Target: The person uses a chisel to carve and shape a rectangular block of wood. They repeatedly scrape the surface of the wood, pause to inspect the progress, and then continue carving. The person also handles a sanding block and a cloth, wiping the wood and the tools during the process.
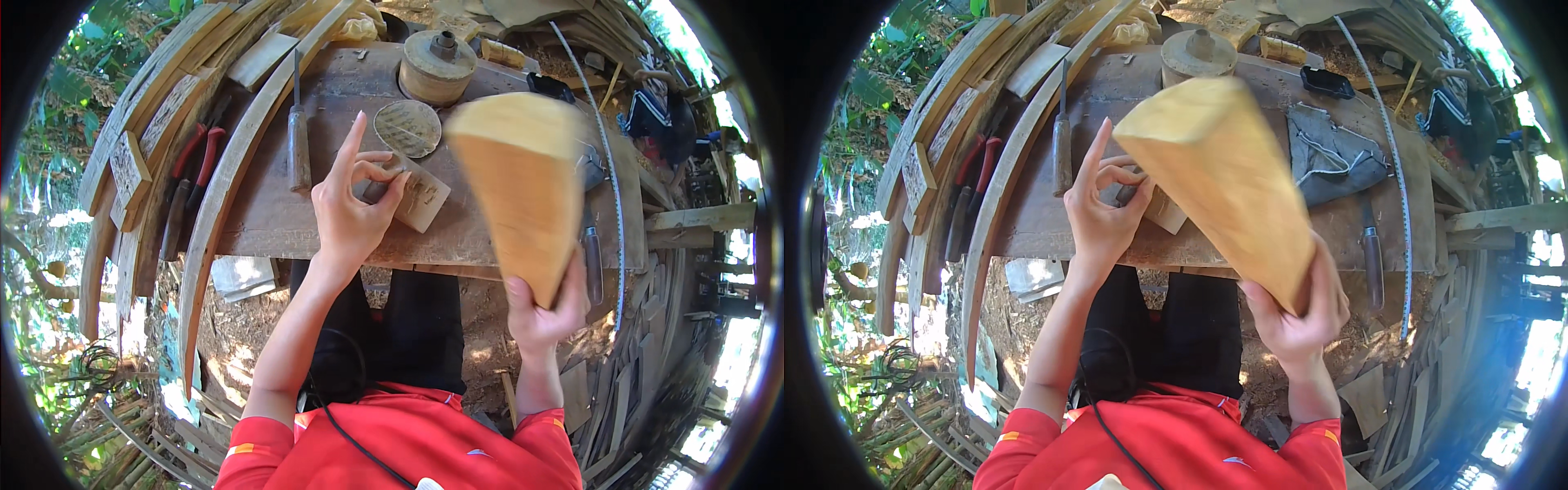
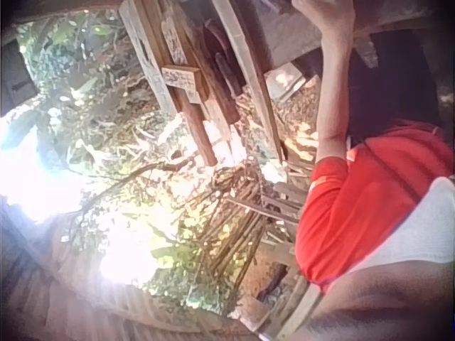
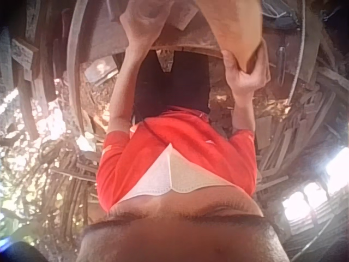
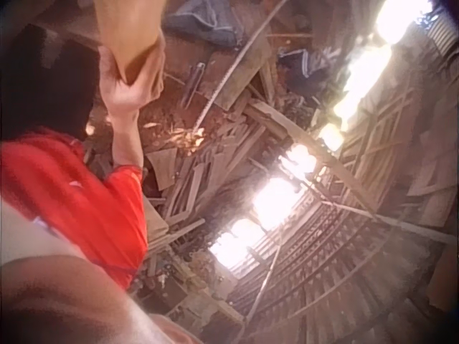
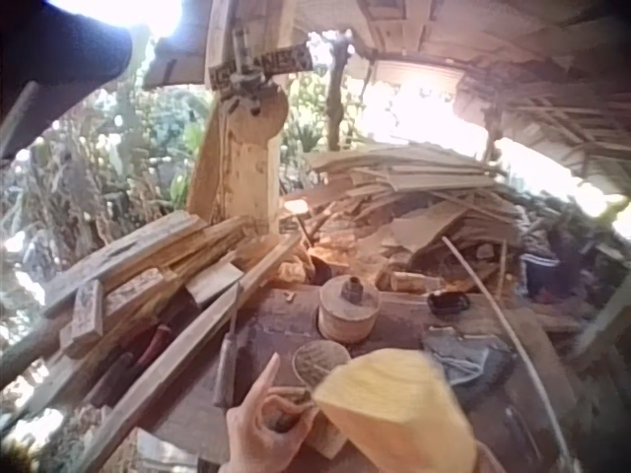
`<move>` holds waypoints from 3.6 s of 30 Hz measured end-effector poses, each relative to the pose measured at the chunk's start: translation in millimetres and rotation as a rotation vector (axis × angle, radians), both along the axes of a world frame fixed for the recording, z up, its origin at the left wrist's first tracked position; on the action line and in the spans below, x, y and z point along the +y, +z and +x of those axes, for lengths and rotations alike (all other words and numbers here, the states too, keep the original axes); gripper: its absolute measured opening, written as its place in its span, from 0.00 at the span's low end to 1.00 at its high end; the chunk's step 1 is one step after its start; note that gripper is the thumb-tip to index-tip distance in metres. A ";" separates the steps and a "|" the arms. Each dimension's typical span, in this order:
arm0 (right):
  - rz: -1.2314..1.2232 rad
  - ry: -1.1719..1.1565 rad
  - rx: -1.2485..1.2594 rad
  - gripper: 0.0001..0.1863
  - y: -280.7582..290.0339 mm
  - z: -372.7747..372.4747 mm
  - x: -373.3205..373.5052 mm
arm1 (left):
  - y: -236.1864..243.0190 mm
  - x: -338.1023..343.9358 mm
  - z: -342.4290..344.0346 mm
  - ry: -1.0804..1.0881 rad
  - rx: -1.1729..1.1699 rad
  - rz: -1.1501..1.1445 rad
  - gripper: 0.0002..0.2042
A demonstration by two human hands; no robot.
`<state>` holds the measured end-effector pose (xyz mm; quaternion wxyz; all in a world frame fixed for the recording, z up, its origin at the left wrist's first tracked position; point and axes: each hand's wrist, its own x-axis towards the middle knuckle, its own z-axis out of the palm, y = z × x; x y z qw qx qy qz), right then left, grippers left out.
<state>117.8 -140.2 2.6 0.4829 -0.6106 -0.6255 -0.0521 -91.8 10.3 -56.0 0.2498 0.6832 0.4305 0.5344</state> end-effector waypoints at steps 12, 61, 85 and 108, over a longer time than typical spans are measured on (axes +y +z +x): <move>-0.388 0.157 0.043 0.38 -4.2 3.7 11.5 | -1.6 -2.2 -1.4 -0.008 -0.037 -0.106 0.45; -0.325 0.368 0.591 0.39 -18.0 6.2 37.4 | -5.7 -5.9 -4.2 0.093 0.069 0.075 0.29; -0.366 0.278 0.003 0.35 21.3 -5.6 19.3 | -4.8 -8.8 -5.0 0.058 -0.040 0.011 0.40; -0.320 0.314 0.812 0.26 -19.9 10.1 39.0 | 0.9 -5.0 -5.9 -0.026 0.043 0.110 0.12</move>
